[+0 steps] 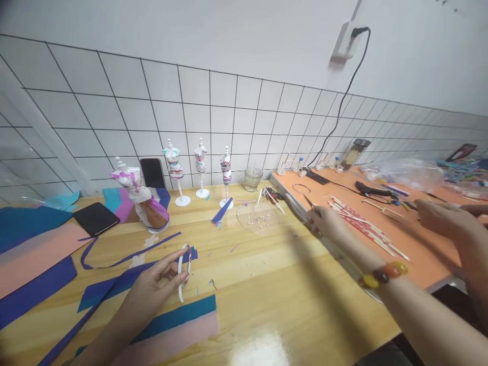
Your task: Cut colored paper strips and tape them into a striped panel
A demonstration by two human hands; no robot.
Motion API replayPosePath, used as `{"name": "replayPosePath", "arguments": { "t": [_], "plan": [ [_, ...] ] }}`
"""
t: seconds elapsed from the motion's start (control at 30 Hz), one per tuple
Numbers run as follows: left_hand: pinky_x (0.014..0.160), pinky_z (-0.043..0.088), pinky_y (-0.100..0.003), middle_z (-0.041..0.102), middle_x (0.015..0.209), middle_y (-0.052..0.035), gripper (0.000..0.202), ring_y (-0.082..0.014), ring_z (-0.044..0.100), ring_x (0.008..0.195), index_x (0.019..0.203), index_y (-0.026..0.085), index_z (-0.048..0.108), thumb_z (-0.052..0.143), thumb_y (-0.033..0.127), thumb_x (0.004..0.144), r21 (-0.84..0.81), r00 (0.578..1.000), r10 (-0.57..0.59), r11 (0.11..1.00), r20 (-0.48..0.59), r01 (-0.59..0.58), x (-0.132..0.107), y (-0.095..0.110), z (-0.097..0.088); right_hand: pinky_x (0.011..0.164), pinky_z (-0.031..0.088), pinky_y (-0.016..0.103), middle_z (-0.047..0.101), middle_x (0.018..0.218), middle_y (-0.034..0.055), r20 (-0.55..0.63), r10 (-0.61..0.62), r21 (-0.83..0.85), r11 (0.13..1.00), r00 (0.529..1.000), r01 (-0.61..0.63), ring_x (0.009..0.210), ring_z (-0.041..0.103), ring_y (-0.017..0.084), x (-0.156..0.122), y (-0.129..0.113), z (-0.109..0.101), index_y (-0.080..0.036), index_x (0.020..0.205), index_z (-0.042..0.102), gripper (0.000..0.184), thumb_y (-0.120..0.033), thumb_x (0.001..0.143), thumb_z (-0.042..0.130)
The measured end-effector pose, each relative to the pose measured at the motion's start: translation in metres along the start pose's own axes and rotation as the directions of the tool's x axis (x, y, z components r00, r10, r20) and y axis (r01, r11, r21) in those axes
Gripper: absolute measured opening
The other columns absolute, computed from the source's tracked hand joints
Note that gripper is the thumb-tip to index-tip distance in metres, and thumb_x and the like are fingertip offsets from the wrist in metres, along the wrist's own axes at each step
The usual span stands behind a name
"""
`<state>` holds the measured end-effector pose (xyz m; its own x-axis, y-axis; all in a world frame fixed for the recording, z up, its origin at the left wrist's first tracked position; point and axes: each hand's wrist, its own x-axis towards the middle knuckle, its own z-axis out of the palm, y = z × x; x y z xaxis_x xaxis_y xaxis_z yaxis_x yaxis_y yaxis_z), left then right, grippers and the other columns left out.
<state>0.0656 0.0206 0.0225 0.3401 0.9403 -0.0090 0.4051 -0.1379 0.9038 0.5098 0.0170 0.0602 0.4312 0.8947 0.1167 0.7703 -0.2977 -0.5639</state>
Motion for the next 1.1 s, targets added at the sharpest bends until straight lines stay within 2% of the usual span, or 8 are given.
{"name": "replayPosePath", "arguments": {
  "t": [0.07,0.23,0.33,0.5,0.77,0.9,1.0,1.1],
  "plan": [
    [0.072,0.045,-0.027,0.061,0.075,0.0013,0.052,-0.0155,0.057,0.073,0.126,0.018,0.052,0.053,0.041,0.079,-0.020,1.000,0.001,1.000,0.007,-0.001,-0.001,0.000,-0.001,0.062,0.053,0.028,0.064,0.089,0.0016,0.068,0.084,-0.099,0.992,0.994,-0.077,0.069,0.062,0.012,-0.018,0.024,0.017,-0.014,0.100,0.060,0.022,-0.034,0.092,0.054],
    [0.072,0.044,-0.029,0.061,0.074,0.0011,0.053,-0.0160,0.056,0.072,0.128,0.018,0.050,0.053,0.040,0.080,-0.031,1.000,-0.012,0.999,0.021,0.013,-0.003,0.000,0.000,0.051,0.045,0.025,0.059,0.054,-0.0010,0.071,0.117,-0.244,0.965,0.991,-0.096,0.049,0.058,0.013,-0.047,0.051,0.033,-0.017,0.069,0.057,0.038,-0.039,0.094,0.040],
    [0.074,0.043,-0.030,0.061,0.075,0.0009,0.053,-0.0167,0.057,0.074,0.129,0.019,0.048,0.053,0.040,0.081,-0.050,1.000,-0.018,0.999,0.023,0.019,-0.005,-0.001,0.000,0.052,0.044,0.028,0.066,0.059,0.0045,0.051,0.062,-0.306,0.951,0.997,-0.043,0.058,0.064,0.021,-0.061,0.051,0.043,-0.021,0.067,0.056,0.039,-0.047,0.090,0.037],
    [0.074,0.044,-0.030,0.062,0.073,0.0021,0.054,-0.0159,0.059,0.074,0.129,0.017,0.045,0.058,0.037,0.080,-0.272,1.000,-0.016,0.962,0.016,0.020,-0.009,-0.002,-0.001,0.060,0.048,0.033,0.070,0.085,0.0124,0.019,0.003,-0.415,0.910,1.000,0.005,0.076,0.067,0.028,-0.089,0.042,0.070,-0.020,0.087,0.060,0.036,-0.050,0.087,0.038],
    [0.063,0.046,-0.024,0.062,0.065,0.0037,0.060,-0.0122,0.059,0.065,0.123,0.013,0.048,0.070,0.033,0.071,-0.586,0.982,-0.177,0.802,-0.059,0.110,-0.018,0.017,-0.008,0.067,0.048,0.051,0.062,0.073,0.0202,-0.018,-0.147,-0.544,0.831,0.989,0.114,0.076,0.062,0.039,-0.111,0.029,0.089,-0.013,0.079,0.062,0.044,-0.041,0.090,0.030],
    [0.060,0.046,-0.024,0.066,0.068,0.0008,0.064,-0.0109,0.058,0.060,0.122,0.010,0.048,0.073,0.033,0.068,-0.656,0.968,-0.252,0.732,-0.008,0.185,-0.024,0.018,-0.008,0.078,0.047,0.058,0.063,0.102,0.0258,-0.014,-0.312,-0.501,0.824,0.950,0.263,0.098,0.058,0.042,-0.128,-0.005,0.098,-0.011,0.096,0.065,0.045,-0.041,0.088,0.033],
    [0.059,0.046,-0.025,0.067,0.067,-0.0002,0.068,-0.0122,0.059,0.059,0.123,0.009,0.046,0.073,0.035,0.067,-0.654,0.970,-0.237,0.724,0.060,0.218,-0.030,0.013,-0.003,0.089,0.051,0.040,0.063,0.115,0.0140,0.007,-0.529,-0.228,0.825,0.848,0.517,0.108,0.058,0.026,-0.157,-0.061,0.105,-0.019,0.110,0.061,0.036,-0.039,0.092,0.038],
    [0.062,0.046,-0.026,0.068,0.068,-0.0013,0.067,-0.0144,0.061,0.064,0.126,0.009,0.044,0.070,0.032,0.069,-0.607,0.976,-0.202,0.767,0.081,0.210,-0.042,0.011,0.004,0.083,0.055,0.031,0.068,0.107,0.0069,-0.022,-0.701,0.105,0.708,0.713,0.699,0.104,0.062,0.021,-0.187,-0.121,0.109,-0.025,0.108,0.061,0.022,-0.030,0.091,0.049]
  ]
}}
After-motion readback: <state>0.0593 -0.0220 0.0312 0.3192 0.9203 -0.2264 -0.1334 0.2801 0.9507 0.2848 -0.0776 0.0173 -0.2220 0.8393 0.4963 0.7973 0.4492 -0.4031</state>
